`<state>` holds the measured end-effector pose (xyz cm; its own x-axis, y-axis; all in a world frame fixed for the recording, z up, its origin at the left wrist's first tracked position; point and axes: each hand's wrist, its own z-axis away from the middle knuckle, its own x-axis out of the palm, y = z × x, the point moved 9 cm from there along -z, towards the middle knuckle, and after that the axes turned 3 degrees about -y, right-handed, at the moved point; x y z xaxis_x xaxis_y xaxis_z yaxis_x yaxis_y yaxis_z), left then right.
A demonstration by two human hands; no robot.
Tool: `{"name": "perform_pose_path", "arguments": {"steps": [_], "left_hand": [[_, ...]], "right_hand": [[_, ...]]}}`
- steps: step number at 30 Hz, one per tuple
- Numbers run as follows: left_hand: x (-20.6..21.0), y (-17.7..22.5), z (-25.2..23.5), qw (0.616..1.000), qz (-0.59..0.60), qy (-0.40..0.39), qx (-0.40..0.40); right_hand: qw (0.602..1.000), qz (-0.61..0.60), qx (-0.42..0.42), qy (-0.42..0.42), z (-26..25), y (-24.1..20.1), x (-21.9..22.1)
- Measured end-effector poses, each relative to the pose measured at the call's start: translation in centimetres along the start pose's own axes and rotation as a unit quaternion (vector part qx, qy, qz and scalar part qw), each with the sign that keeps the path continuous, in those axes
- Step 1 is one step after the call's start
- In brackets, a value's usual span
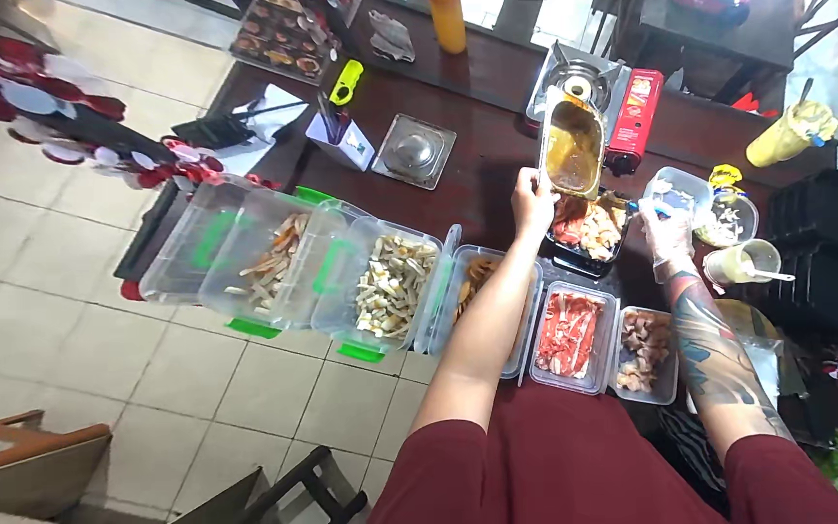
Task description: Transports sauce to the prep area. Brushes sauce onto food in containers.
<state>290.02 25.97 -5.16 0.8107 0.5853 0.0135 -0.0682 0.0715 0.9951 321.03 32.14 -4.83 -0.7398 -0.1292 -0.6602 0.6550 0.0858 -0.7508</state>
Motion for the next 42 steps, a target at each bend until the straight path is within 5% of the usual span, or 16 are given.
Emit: {"name": "perform_pose_path", "arguments": {"steps": [5,7,11,16,19,22,24,27,30,32,35,38,42], "left_hand": [[-0.1,0.2,0.0,1.000,0.001,0.001,-0.002],[-0.3,0.1,0.1,1.000,-0.001,-0.003,0.001],[-0.4,-0.1,-0.2,1.000,-0.004,0.000,-0.007],[-0.5,-0.3,-0.2,1.000,-0.024,0.005,-0.001],[-0.4,-0.1,-0.1,1.000,-0.026,0.001,0.004],[-0.3,0.6,0.2,0.999,-0.033,-0.009,0.020],[-0.3,0.9,0.3,0.999,-0.040,-0.014,0.031],[-0.5,1.0,0.2,0.998,-0.048,-0.009,0.037],[-1.0,0.9,-0.1,0.998,-0.051,0.005,0.034],[-1.5,0.7,-0.3,0.999,-0.045,0.012,0.026],[-2.2,0.6,-0.5,0.999,-0.025,0.025,0.021],[-2.5,1.0,-0.7,0.999,-0.011,0.036,0.022],[-2.7,1.6,-1.0,0.999,0.006,0.039,0.022]], "right_hand": [[0.993,0.046,-0.066,0.085,-1.0,-0.7,-1.6],[0.993,0.060,-0.087,0.050,-1.7,-0.5,-1.1],[0.984,-0.051,-0.094,0.139,-1.5,-2.3,-2.8],[0.932,-0.165,-0.304,0.104,-1.3,-9.6,-1.1],[0.923,-0.097,-0.368,0.064,-2.1,-11.9,1.6],[0.970,-0.033,-0.240,0.019,-3.1,-11.4,3.7],[0.996,-0.087,-0.031,-0.014,-3.6,-9.1,4.7],[0.937,-0.319,0.141,0.015,-4.2,-4.4,6.6],[0.841,-0.515,0.157,0.056,-4.2,-2.1,6.9],[0.824,-0.537,0.150,0.107,-4.1,-1.1,5.9],[0.876,-0.427,0.151,0.169,-3.8,-0.4,4.6],[0.976,-0.158,0.126,0.079,-3.8,-2.0,4.6],[0.997,-0.034,0.063,0.026,-4.3,-4.4,5.1]]}}
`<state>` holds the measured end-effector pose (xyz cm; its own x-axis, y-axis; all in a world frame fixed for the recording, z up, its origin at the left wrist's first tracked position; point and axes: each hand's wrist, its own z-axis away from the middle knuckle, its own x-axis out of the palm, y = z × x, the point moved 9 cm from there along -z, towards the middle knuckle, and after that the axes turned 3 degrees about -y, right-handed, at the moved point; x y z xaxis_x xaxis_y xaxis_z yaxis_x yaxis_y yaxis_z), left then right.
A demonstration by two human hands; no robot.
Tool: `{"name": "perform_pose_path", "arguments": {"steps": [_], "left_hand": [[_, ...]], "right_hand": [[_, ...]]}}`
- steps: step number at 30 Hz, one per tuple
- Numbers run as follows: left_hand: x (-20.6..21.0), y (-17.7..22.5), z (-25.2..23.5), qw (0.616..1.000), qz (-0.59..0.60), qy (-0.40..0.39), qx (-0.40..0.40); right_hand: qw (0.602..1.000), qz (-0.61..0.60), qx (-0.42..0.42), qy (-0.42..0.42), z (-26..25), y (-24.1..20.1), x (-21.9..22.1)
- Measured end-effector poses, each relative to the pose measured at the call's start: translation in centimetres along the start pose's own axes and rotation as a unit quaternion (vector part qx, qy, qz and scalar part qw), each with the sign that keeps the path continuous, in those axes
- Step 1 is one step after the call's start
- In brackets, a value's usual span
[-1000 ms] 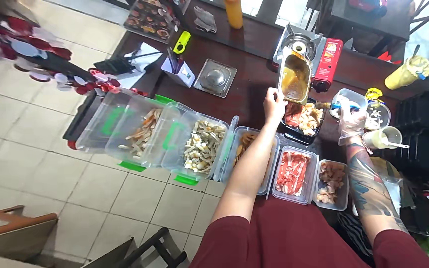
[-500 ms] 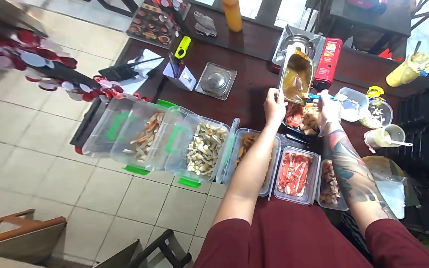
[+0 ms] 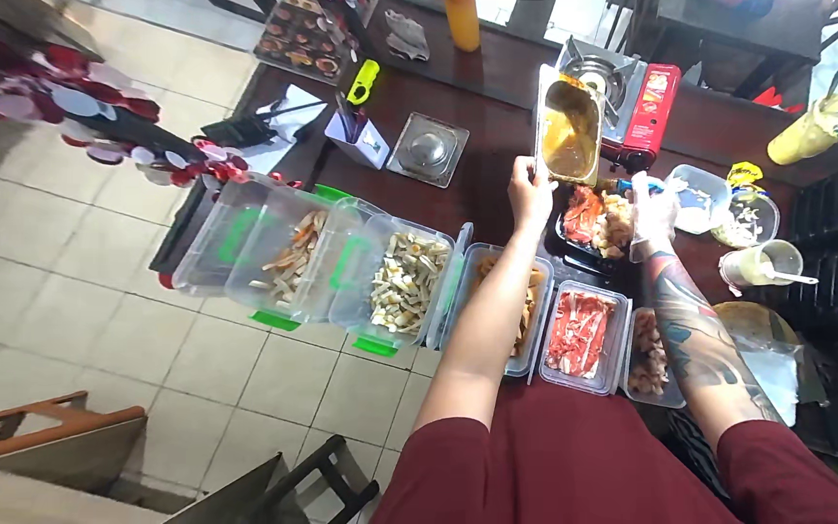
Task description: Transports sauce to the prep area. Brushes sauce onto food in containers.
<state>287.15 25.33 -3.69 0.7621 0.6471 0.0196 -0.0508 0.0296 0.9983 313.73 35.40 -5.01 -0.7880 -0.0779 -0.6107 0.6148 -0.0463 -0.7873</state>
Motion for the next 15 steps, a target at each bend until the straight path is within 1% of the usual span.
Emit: {"name": "perform_pose_path", "arguments": {"steps": [3,4,6,7,9,12,15], "left_hand": [[0.1,0.6,-0.1,1.000,0.011,0.000,0.001],[0.1,0.8,-0.1,1.000,0.014,0.001,0.004],[0.2,1.1,-0.3,1.000,0.014,0.002,0.010],[0.2,1.1,-0.3,1.000,0.014,0.000,0.010],[0.2,0.9,-0.3,1.000,0.018,-0.005,0.005],[0.2,0.8,-0.4,1.000,0.022,-0.007,0.004],[0.3,0.3,-0.4,1.000,0.022,-0.009,-0.004]], "right_hand": [[0.995,0.061,-0.056,-0.055,-0.2,-1.3,1.1],[0.993,0.065,-0.083,-0.052,-0.3,-1.7,1.1],[0.990,0.026,-0.138,-0.003,-0.4,-2.3,0.4],[0.988,0.015,-0.151,-0.004,0.0,-2.7,0.2],[0.982,0.021,-0.183,-0.044,1.3,-3.2,0.4],[0.958,-0.024,-0.285,-0.031,3.2,-3.4,0.0],[0.919,0.026,-0.374,-0.121,5.5,-3.7,1.3]]}}
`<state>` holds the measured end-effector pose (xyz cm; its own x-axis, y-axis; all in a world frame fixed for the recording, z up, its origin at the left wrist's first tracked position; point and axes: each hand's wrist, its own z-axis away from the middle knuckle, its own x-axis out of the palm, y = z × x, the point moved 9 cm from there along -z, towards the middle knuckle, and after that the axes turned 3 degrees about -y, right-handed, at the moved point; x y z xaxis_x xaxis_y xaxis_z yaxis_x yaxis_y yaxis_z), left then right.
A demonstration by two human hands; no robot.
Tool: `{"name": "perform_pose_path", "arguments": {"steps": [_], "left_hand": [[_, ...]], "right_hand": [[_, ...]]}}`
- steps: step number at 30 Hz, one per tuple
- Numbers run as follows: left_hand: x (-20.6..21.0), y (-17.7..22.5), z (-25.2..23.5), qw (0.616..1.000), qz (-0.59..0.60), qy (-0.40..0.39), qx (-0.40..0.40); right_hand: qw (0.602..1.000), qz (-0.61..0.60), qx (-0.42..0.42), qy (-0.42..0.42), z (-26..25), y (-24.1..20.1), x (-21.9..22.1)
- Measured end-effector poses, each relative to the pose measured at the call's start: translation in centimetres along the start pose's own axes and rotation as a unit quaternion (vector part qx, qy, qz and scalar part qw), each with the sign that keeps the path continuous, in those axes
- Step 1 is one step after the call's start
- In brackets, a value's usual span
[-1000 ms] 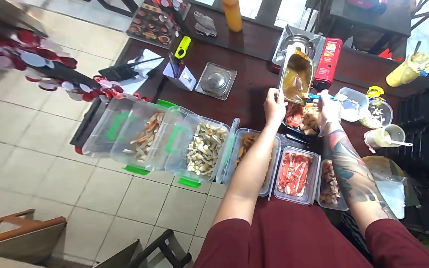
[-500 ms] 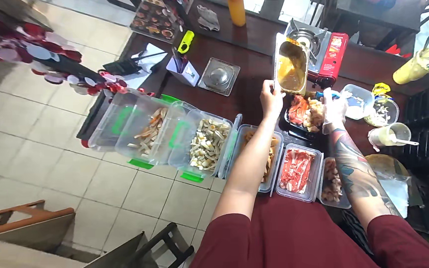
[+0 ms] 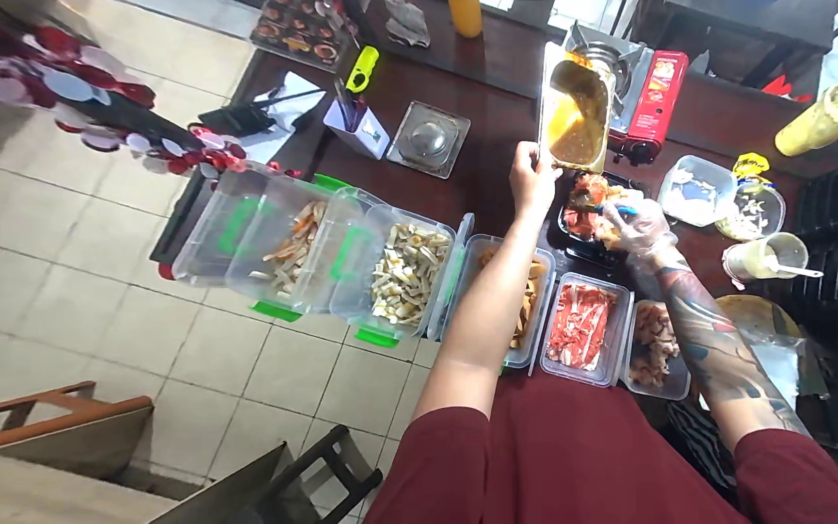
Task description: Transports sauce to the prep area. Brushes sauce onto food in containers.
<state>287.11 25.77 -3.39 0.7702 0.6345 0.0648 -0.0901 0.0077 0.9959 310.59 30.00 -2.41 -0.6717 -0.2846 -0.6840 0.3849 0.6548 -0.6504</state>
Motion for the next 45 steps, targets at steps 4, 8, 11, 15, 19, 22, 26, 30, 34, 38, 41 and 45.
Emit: {"name": "perform_pose_path", "arguments": {"steps": [4,8,11,15,19,22,26,30,34,38,41,45], "left_hand": [[0.1,-0.5,0.2,1.000,-0.001,-0.003,0.000],[0.3,-0.7,0.6,1.000,-0.003,-0.014,0.003],[0.2,-0.6,0.9,1.000,-0.004,-0.017,-0.005],[-0.1,-0.9,1.0,1.000,-0.009,-0.020,-0.005],[-0.6,-1.7,1.2,1.000,-0.016,-0.022,-0.014],[-0.5,-2.0,1.4,0.999,-0.014,-0.026,-0.018],[-0.1,-2.6,1.6,0.999,-0.023,-0.036,-0.023],[0.7,-2.4,2.3,0.998,-0.028,-0.049,-0.014],[1.6,-1.9,2.7,0.997,-0.050,-0.061,0.005],[2.1,-2.3,2.9,0.997,-0.060,-0.056,0.007],[2.0,-2.5,2.8,0.997,-0.063,-0.043,-0.010],[1.8,-2.6,2.5,0.997,-0.062,-0.033,-0.012]], "right_hand": [[0.999,0.006,-0.046,0.019,1.3,-1.5,-0.6],[0.996,0.077,-0.049,-0.017,2.6,-1.7,0.1],[0.996,0.068,-0.053,0.007,3.3,-1.9,-0.4],[0.998,0.059,0.003,0.031,4.1,-0.9,-1.8],[0.992,0.042,0.115,0.031,4.2,1.9,-3.1],[0.979,-0.015,0.092,0.181,3.9,2.3,-5.9],[0.959,-0.125,-0.023,0.252,1.6,-0.4,-6.7],[0.987,-0.006,-0.025,0.157,-1.3,-2.1,-4.3],[0.985,0.012,0.125,0.116,-2.0,0.0,-2.4],[0.880,-0.183,0.403,0.171,0.8,5.0,-1.0],[0.796,-0.352,0.414,0.268,2.7,6.9,-1.2],[0.778,-0.390,0.367,0.330,5.6,8.0,-3.6]]}}
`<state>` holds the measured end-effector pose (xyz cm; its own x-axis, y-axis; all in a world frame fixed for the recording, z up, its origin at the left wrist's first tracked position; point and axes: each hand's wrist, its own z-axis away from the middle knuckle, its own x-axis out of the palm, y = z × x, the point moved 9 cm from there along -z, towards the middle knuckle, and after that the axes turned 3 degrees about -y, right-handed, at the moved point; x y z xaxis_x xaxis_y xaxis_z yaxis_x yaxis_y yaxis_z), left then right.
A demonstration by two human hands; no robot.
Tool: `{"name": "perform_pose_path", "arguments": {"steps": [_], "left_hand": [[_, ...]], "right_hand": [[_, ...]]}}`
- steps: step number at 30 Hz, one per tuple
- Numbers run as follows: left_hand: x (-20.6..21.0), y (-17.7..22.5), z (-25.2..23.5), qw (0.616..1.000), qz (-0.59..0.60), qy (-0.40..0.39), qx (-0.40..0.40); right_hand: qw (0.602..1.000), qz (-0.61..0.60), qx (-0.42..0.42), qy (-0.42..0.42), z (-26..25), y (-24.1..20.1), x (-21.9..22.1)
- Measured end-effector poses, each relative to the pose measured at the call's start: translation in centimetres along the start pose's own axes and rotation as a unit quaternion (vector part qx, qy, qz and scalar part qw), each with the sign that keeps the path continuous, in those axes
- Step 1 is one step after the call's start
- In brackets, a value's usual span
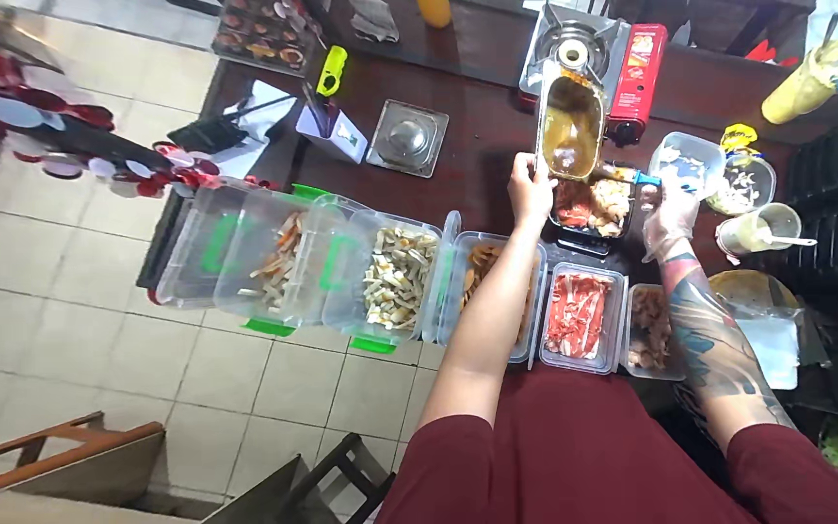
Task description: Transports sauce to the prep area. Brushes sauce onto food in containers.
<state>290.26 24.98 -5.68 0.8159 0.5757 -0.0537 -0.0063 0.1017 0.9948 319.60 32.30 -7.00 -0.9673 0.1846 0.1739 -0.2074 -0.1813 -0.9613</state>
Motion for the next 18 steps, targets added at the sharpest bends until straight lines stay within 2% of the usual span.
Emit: {"name": "perform_pose_path", "arguments": {"steps": [2,4,5,8,9,11,14,16,18], "left_hand": [[0.0,0.1,-0.1,1.000,-0.002,0.002,0.004],[0.1,0.2,-0.1,1.000,0.000,0.005,0.004],[0.1,0.3,-0.1,1.000,0.004,0.005,0.005],[0.4,0.6,-0.2,1.000,0.016,0.003,0.008],[0.4,0.6,-0.2,1.000,0.021,0.001,0.009],[0.6,0.6,-0.2,0.999,0.031,0.000,0.009],[0.9,0.6,-0.3,0.999,0.038,0.003,0.008],[1.0,0.4,-0.3,0.999,0.038,0.006,0.000],[1.1,0.4,-0.2,0.999,0.038,0.008,-0.007]], "right_hand": [[0.989,0.144,-0.038,-0.011,0.3,-0.3,-1.7],[0.950,0.296,-0.085,-0.049,0.7,-0.5,-2.8],[0.937,0.320,-0.120,-0.073,1.2,-0.8,-3.0],[0.910,0.302,-0.263,-0.104,2.6,-2.4,-3.5],[0.897,0.314,-0.287,-0.116,3.0,-2.7,-3.5],[0.874,0.359,-0.295,-0.144,3.3,-2.8,-3.4],[0.866,0.345,-0.340,-0.128,3.1,-3.6,-3.1],[0.857,0.389,-0.310,-0.133,3.0,-3.9,-2.2],[0.860,0.383,-0.318,-0.113,2.6,-4.5,-1.8]]}}
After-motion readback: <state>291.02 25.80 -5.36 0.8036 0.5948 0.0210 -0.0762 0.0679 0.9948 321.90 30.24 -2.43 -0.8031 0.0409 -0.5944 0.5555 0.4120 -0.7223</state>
